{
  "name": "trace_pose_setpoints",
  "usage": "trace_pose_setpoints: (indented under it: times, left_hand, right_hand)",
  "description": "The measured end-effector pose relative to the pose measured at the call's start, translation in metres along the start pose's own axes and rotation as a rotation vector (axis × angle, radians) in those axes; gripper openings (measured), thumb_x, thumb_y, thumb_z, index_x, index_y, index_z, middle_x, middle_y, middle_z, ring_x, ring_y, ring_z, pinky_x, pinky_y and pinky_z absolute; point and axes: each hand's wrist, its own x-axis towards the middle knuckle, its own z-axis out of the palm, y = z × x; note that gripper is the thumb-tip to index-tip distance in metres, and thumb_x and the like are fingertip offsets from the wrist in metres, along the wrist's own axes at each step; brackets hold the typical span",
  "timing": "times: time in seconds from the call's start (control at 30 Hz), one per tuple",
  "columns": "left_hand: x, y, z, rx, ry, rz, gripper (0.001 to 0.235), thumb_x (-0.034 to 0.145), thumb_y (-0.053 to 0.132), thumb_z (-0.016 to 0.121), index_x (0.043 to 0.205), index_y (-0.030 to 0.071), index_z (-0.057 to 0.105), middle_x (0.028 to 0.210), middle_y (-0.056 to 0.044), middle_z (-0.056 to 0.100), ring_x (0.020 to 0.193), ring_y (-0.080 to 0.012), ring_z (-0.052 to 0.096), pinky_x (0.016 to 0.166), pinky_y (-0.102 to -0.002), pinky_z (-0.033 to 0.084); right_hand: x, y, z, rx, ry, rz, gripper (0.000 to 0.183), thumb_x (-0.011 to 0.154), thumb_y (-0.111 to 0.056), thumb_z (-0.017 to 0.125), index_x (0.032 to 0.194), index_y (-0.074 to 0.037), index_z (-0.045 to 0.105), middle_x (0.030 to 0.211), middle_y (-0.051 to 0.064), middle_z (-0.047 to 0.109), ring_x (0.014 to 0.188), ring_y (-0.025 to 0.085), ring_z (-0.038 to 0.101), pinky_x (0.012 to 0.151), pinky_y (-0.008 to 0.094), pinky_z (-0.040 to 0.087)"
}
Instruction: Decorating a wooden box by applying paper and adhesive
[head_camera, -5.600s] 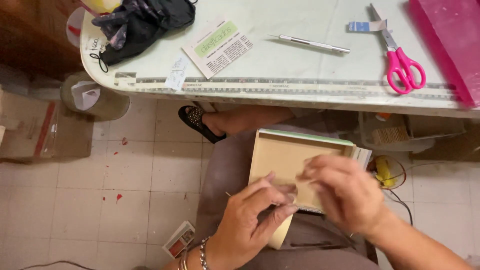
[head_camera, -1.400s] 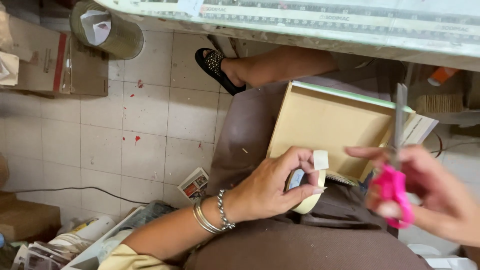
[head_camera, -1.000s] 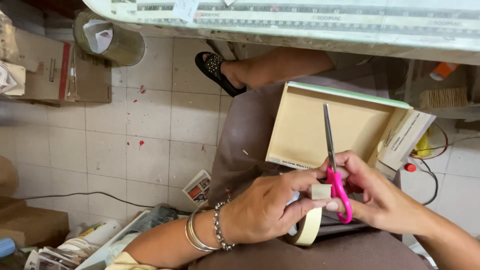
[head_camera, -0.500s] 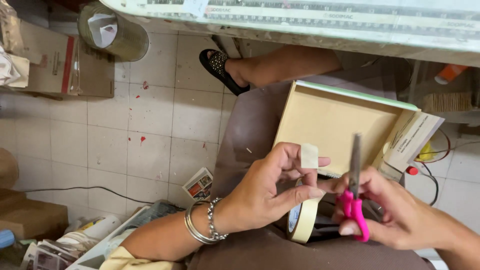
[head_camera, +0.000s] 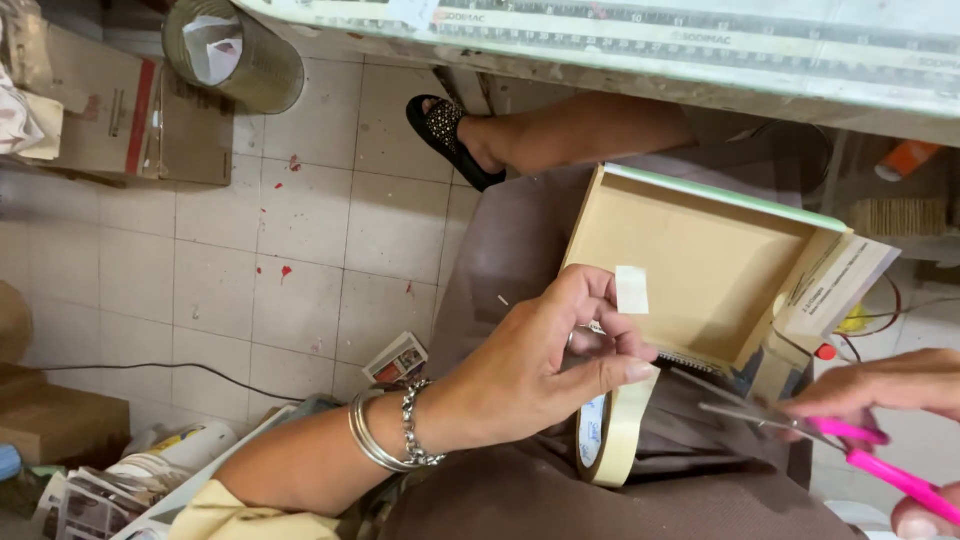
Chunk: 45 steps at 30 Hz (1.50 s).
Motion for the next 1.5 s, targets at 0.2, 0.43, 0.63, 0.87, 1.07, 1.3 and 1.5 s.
trace_pose_setpoints:
  times: [0.2, 0.43, 0.63, 0.87, 1.07, 1.3, 1.5]
  left_hand:
    - [0.003, -0.008, 0.004, -0.039, -0.007, 0.037, 0.034, 0.083, 0.015, 0.058, 0.107, 0.004, 0.037, 0.094, -0.007, 0.061, 0.082, -0.0107, 0.06, 0.075, -0.022, 0.052]
    - [0.004, -0.002, 0.006, 0.008, 0.002, 0.028, 0.032, 0.083, 0.02, 0.056, 0.105, 0.004, 0.04, 0.09, -0.004, 0.06, 0.076, -0.0093, 0.057, 0.07, -0.022, 0.048]
    - [0.006, -0.004, 0.006, 0.014, -0.002, 0.026, 0.033, 0.083, 0.021, 0.056, 0.105, 0.004, 0.039, 0.089, -0.003, 0.061, 0.072, -0.0094, 0.056, 0.066, -0.023, 0.046]
    - [0.007, -0.005, 0.006, -0.019, 0.014, 0.011, 0.033, 0.083, 0.02, 0.056, 0.104, 0.004, 0.037, 0.089, -0.006, 0.059, 0.073, -0.012, 0.059, 0.066, -0.023, 0.05]
    - [0.006, -0.009, 0.005, -0.009, 0.011, 0.059, 0.031, 0.085, 0.018, 0.055, 0.105, 0.003, 0.037, 0.088, -0.004, 0.055, 0.074, -0.0105, 0.054, 0.07, -0.024, 0.05]
    - [0.009, -0.02, 0.007, -0.116, -0.084, 0.22, 0.027, 0.093, 0.011, 0.042, 0.105, 0.003, 0.019, 0.1, -0.012, 0.035, 0.093, -0.0316, 0.065, 0.077, -0.027, 0.056]
    - [0.018, -0.037, -0.011, 0.069, -0.267, 0.533, 0.037, 0.084, -0.006, 0.039, 0.107, 0.006, 0.014, 0.128, -0.018, 0.024, 0.092, -0.0282, 0.065, 0.094, -0.023, 0.038]
  right_hand:
    - [-0.216, -0.111, 0.165, -0.322, 1.151, -1.241, 0.061, 0.052, -0.057, 0.082, 0.105, -0.026, 0.076, 0.07, -0.014, 0.088, 0.04, 0.002, 0.066, 0.033, 0.018, 0.055]
    - [-0.217, -0.124, 0.159, -0.336, 1.01, -1.412, 0.053, 0.058, -0.042, 0.084, 0.104, -0.018, 0.073, 0.064, -0.011, 0.081, 0.041, 0.001, 0.062, 0.029, 0.015, 0.054]
    - [-0.21, -0.119, 0.153, -0.354, 0.989, -1.498, 0.05, 0.06, -0.025, 0.075, 0.109, -0.018, 0.067, 0.062, -0.011, 0.079, 0.04, -0.003, 0.064, 0.028, 0.009, 0.057]
    - [-0.217, -0.127, 0.156, -0.37, 0.979, -1.468, 0.051, 0.062, -0.041, 0.083, 0.105, -0.016, 0.072, 0.056, -0.01, 0.075, 0.037, 0.002, 0.057, 0.033, 0.015, 0.055]
    - [-0.213, -0.123, 0.153, -0.398, 0.952, -1.424, 0.054, 0.063, -0.044, 0.082, 0.109, -0.018, 0.07, 0.062, -0.01, 0.078, 0.04, 0.002, 0.063, 0.039, 0.017, 0.058]
    - [-0.235, -0.121, 0.155, -0.548, 1.116, -1.321, 0.039, 0.067, -0.038, 0.076, 0.104, -0.023, 0.072, 0.086, -0.008, 0.086, 0.055, 0.006, 0.084, 0.037, 0.021, 0.061]
    - [-0.226, -0.059, 0.11, -0.146, 1.343, -1.337, 0.052, 0.049, -0.034, 0.084, 0.098, -0.022, 0.072, 0.079, -0.002, 0.087, 0.039, 0.002, 0.092, 0.034, 0.012, 0.078]
